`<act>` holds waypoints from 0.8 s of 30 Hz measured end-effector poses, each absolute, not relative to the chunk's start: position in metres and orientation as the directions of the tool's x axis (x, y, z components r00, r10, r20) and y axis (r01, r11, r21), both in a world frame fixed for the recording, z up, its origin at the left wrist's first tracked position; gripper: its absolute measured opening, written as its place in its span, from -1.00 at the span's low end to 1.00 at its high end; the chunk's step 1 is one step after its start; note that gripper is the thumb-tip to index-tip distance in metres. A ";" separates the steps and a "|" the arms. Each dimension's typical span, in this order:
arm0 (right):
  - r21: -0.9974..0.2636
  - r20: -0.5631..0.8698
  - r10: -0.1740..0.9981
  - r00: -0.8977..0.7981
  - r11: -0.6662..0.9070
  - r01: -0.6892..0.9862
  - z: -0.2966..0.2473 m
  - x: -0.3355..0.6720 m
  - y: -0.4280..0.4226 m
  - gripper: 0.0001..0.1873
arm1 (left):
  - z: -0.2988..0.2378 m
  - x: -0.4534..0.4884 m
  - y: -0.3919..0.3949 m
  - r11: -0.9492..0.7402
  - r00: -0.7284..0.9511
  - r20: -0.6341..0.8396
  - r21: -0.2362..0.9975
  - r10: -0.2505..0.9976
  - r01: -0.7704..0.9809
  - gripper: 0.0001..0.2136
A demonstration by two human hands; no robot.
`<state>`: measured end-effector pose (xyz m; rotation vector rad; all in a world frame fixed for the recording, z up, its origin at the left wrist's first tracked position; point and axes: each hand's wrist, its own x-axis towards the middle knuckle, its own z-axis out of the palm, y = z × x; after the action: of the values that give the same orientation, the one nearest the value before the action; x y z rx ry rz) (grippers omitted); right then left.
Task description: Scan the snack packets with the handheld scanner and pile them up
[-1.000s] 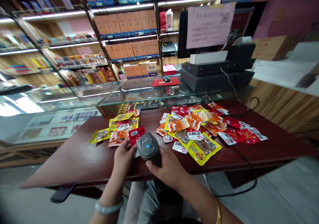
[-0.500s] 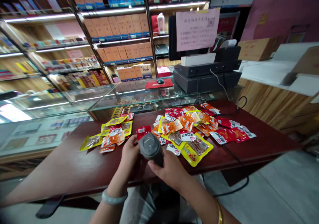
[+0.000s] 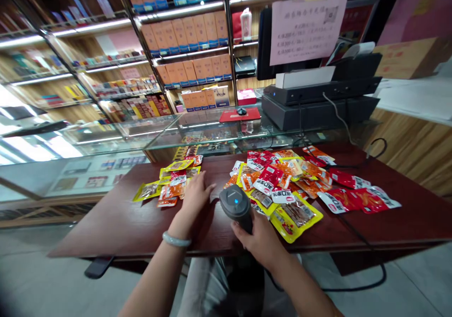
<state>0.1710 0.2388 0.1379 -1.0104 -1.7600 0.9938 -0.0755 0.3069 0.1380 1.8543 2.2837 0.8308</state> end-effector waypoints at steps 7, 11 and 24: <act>-0.907 0.258 0.898 -0.357 0.352 0.231 0.139 0.160 0.234 -0.70 | 0.134 -0.101 0.303 0.194 -0.191 0.130 -0.015 0.973 0.981 -0.37; -0.903 0.266 0.897 -0.354 0.360 0.235 0.139 0.160 0.234 -0.69 | 0.131 -0.090 0.286 0.082 -0.079 0.086 -0.032 0.993 0.996 -0.46; -0.911 0.255 0.890 -0.378 0.352 0.215 0.137 0.163 0.233 -0.68 | 0.153 -0.100 0.248 0.106 -0.151 0.114 0.331 0.982 0.938 -0.73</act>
<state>0.1629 0.2328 0.1374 -0.9740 -1.8100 1.0578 -0.0998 0.2480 0.1526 1.9531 2.2319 0.4960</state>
